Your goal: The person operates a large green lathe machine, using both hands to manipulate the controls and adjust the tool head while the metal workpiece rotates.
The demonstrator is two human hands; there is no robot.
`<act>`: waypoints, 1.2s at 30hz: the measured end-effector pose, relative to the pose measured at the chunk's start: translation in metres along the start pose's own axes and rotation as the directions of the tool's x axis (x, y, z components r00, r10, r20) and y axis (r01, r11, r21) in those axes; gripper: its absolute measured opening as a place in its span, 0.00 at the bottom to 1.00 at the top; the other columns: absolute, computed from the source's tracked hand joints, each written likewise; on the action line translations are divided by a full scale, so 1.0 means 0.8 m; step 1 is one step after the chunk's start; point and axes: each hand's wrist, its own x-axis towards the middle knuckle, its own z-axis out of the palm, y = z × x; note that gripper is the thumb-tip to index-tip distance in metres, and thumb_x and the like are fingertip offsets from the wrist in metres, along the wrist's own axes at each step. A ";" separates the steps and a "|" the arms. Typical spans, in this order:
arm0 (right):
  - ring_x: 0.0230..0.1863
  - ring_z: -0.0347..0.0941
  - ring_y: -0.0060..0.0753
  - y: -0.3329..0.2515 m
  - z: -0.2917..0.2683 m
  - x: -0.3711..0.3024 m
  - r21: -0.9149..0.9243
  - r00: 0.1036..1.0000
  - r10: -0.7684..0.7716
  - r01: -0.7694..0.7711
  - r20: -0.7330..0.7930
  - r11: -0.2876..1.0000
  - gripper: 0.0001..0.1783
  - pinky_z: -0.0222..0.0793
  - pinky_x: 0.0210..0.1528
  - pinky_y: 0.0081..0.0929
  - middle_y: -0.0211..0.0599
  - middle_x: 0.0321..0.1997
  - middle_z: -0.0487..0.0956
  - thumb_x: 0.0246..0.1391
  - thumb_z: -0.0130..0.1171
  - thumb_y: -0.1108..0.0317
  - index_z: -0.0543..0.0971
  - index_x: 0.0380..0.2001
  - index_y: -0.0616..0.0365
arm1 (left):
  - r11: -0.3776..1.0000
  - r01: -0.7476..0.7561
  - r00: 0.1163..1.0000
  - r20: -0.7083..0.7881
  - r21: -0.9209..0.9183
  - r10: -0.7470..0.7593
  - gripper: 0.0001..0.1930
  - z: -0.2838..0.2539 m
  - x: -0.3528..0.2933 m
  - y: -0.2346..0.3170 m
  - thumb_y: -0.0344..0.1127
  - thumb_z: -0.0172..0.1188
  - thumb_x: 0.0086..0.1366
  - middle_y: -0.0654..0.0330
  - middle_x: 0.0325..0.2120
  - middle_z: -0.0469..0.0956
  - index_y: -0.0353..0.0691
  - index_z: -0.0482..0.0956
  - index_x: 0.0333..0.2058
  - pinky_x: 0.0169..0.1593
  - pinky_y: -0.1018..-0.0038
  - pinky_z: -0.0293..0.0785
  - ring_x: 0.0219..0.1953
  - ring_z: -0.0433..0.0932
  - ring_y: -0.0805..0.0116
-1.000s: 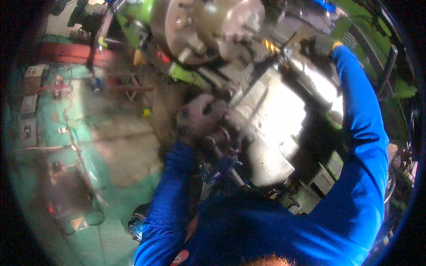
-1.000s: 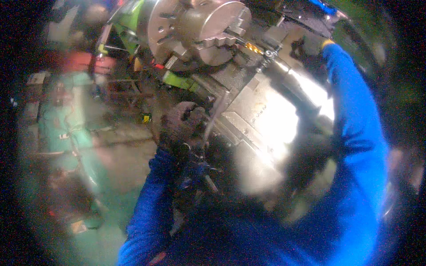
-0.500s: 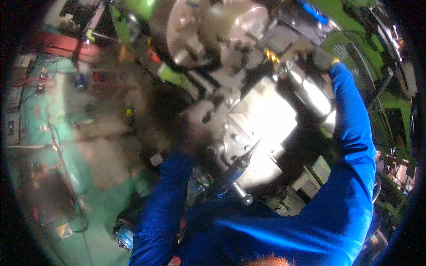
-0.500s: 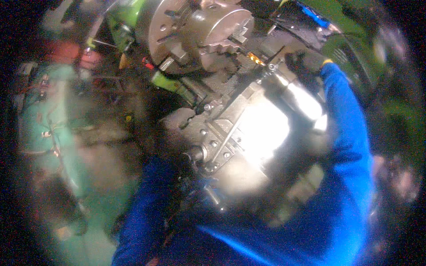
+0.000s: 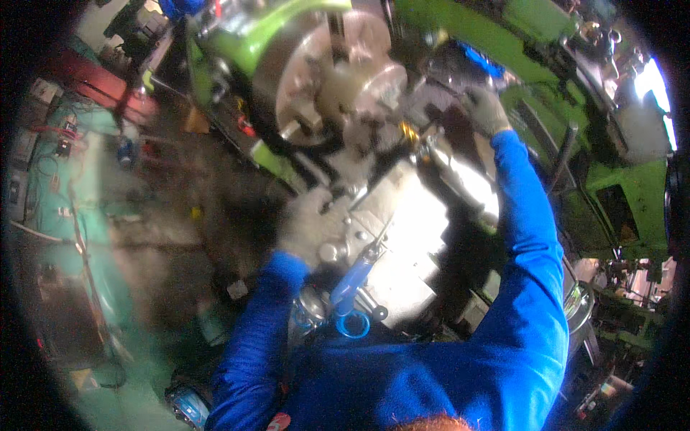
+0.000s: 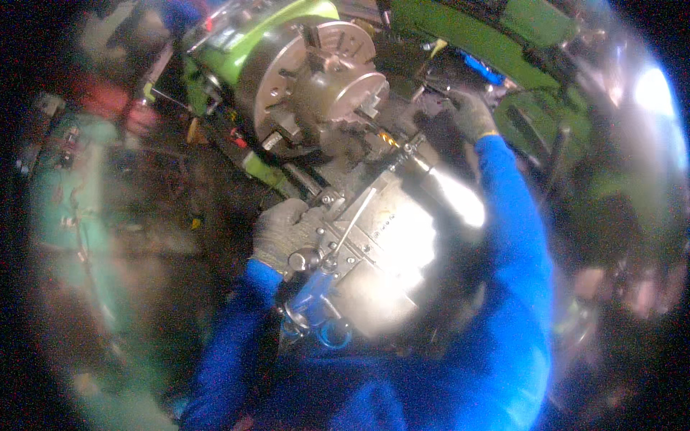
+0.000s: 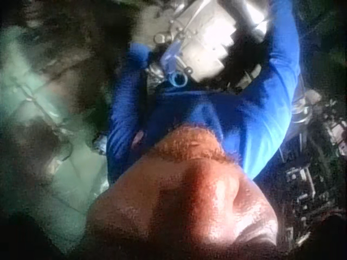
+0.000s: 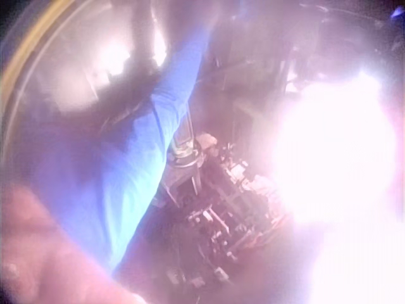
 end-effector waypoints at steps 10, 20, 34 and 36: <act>0.45 0.80 0.31 -0.227 -0.142 -0.127 0.593 0.902 0.277 -0.029 -0.331 0.804 0.15 0.74 0.50 0.30 0.42 0.43 0.85 0.66 0.58 0.58 0.84 0.46 0.57 | 0.971 -0.153 0.987 -0.014 0.183 0.158 0.21 -0.008 -0.006 -0.007 0.54 0.61 0.66 0.46 0.37 0.83 0.40 0.84 0.38 0.47 0.60 0.77 0.41 0.83 0.49; 0.43 0.78 0.38 -0.225 -0.002 -0.297 0.875 0.958 0.284 -0.110 -0.033 0.472 0.18 0.76 0.46 0.36 0.47 0.48 0.81 0.68 0.51 0.59 0.77 0.52 0.60 | 0.930 -0.363 0.931 0.063 0.062 0.359 0.17 0.002 0.003 -0.033 0.47 0.60 0.69 0.52 0.38 0.85 0.39 0.84 0.44 0.48 0.65 0.77 0.40 0.83 0.57; 0.23 0.67 0.23 -0.228 0.149 -0.219 0.690 0.728 0.412 -0.116 0.548 -0.714 0.10 0.63 0.23 0.25 0.23 0.24 0.68 0.72 0.48 0.62 0.74 0.36 0.53 | 0.967 -0.251 0.967 0.046 -0.042 0.252 0.20 0.001 -0.004 -0.033 0.54 0.59 0.66 0.50 0.40 0.84 0.45 0.85 0.43 0.49 0.62 0.77 0.42 0.83 0.52; 0.24 0.67 0.20 -0.226 0.146 -0.208 0.734 0.738 0.411 -0.166 0.536 -0.658 0.09 0.64 0.25 0.23 0.23 0.24 0.69 0.71 0.50 0.63 0.76 0.36 0.53 | 0.944 -0.319 0.948 0.045 0.086 0.316 0.19 -0.003 -0.011 -0.016 0.53 0.59 0.69 0.51 0.41 0.84 0.44 0.84 0.45 0.50 0.62 0.76 0.44 0.83 0.50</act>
